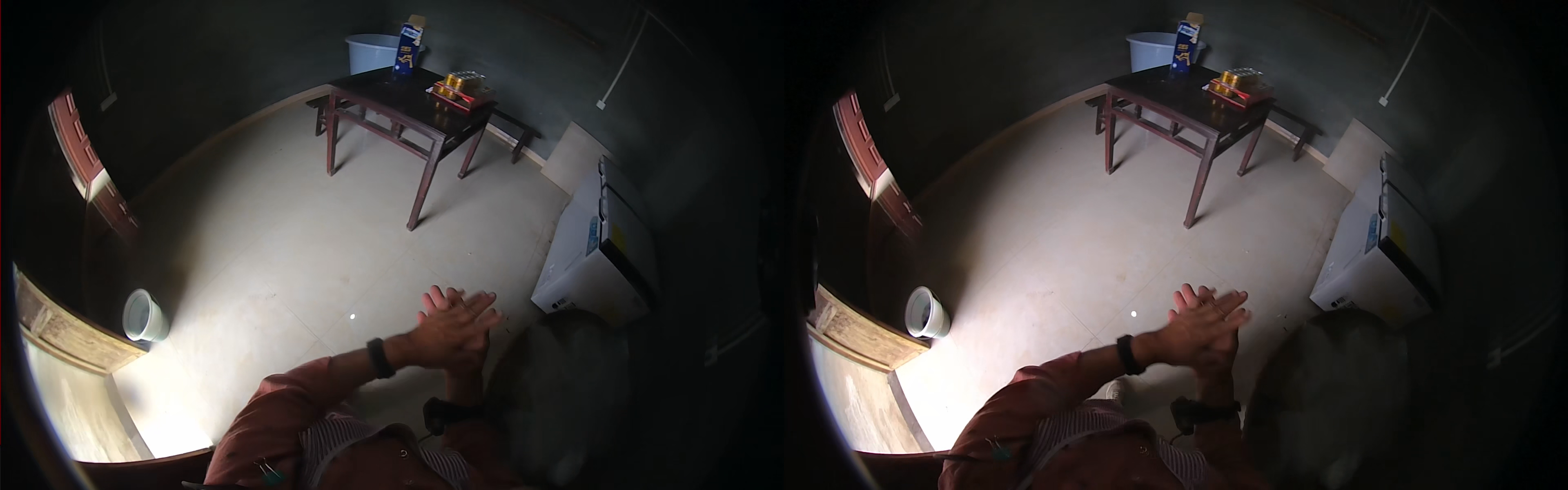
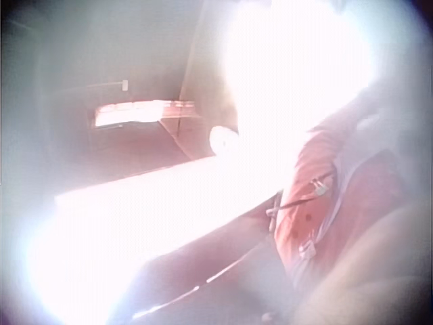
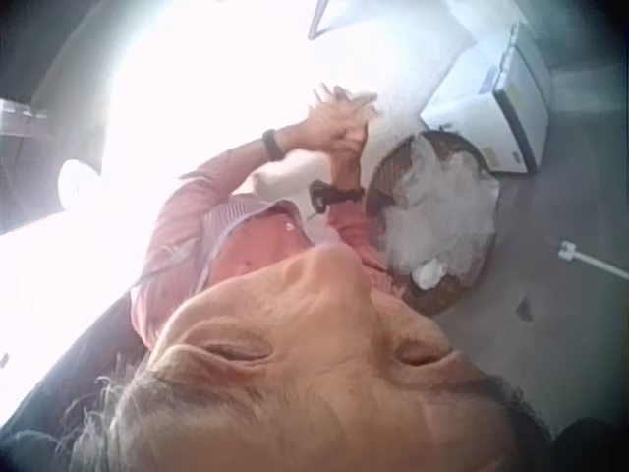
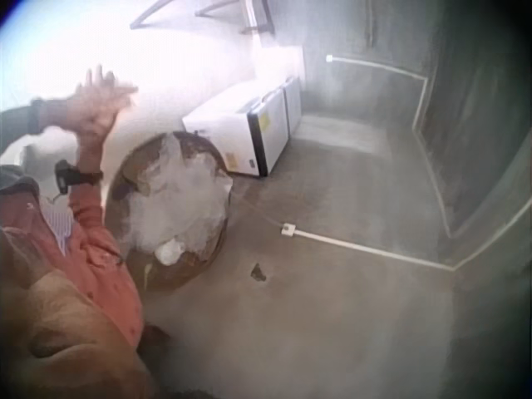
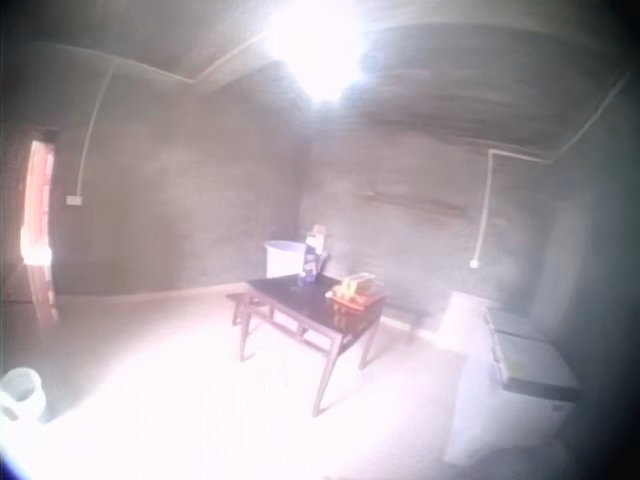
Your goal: Organize items on a table, dispose of waste, and sweep the floor.
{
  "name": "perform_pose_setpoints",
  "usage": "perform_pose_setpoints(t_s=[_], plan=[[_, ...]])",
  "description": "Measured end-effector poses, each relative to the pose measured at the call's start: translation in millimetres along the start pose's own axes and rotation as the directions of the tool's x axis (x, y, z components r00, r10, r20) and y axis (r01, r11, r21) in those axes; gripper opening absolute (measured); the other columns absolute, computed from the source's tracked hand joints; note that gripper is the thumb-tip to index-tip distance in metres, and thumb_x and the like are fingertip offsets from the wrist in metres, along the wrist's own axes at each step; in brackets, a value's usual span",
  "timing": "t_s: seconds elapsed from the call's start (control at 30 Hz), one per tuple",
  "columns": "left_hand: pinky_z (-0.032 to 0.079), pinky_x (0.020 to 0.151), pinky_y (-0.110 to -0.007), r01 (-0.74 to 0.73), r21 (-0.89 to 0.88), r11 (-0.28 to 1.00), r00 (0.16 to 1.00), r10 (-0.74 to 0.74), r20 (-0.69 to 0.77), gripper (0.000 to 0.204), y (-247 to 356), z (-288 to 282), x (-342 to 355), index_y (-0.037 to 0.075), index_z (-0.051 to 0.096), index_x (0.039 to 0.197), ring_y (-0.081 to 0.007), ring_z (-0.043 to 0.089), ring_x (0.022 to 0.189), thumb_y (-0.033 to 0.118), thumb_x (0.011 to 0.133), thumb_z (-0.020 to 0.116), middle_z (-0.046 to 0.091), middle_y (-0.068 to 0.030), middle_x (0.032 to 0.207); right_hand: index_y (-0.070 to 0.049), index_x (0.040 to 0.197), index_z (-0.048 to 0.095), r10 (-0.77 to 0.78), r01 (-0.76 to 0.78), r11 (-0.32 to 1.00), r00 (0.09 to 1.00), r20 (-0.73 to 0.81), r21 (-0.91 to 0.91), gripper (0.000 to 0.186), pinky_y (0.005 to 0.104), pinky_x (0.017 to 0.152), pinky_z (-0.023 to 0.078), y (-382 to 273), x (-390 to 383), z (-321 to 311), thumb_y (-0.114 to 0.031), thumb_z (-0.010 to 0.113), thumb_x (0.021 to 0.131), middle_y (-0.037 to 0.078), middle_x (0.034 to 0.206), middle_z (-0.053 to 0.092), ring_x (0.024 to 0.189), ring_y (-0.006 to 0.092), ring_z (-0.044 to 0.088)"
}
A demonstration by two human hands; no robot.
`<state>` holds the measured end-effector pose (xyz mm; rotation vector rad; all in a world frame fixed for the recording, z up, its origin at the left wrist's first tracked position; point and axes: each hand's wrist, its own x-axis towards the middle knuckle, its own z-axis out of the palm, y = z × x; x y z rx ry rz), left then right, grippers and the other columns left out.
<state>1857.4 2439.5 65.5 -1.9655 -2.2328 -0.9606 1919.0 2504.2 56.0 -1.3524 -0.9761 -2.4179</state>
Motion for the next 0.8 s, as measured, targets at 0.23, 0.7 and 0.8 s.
perform_pose_setpoints(t_s=[0.23,0.7,0.8], plan=[[0.041,0.092,-0.046,0.720,-0.037,0.693,0.641,-0.684,-0.348,0.050,-214.5,-97.5,-165.8,0.003,0.042,0.129,-0.0324,0.046,0.118,0.032,0.090,0.052,0.043,-0.0178,0.133,-0.001,0.142,0.007,-0.441,-0.508,-0.126,0.798,-0.411,-0.852,0.077,0.0553,0.089,0.045,-105.6,42.8,40.6,-0.051,0.036,0.091,0.013,0.150,0.008,0.129,0.0381,0.030],[0.042,0.093,-0.040,0.757,-0.511,-0.408,-0.617,-0.705,-0.351,0.044,-83.7,-96.9,-444.4,0.000,0.051,0.119,-0.0354,0.052,0.108,0.023,0.083,0.059,0.054,-0.0218,0.117,-0.006,0.114,0.048,-0.662,-0.991,0.058,-0.126,-0.739,0.118,0.039,0.0339,0.066,0.047,-279.2,46.4,-364.6,-0.029,0.057,0.084,0.007,0.116,0.048,0.085,0.0213,0.053],[0.036,0.101,-0.038,0.604,-0.546,-0.581,-0.778,-0.579,-0.243,0.054,-74.0,-100.5,-473.9,0.004,0.048,0.127,-0.0338,0.047,0.118,0.030,0.082,0.062,0.049,-0.0231,0.125,-0.010,0.106,0.050,-0.318,-0.972,-0.161,-0.116,-0.941,0.174,0.030,0.0368,0.058,0.050,-185.0,69.6,-509.7,-0.023,0.061,0.081,0.006,0.108,0.049,0.087,0.0243,0.058]])
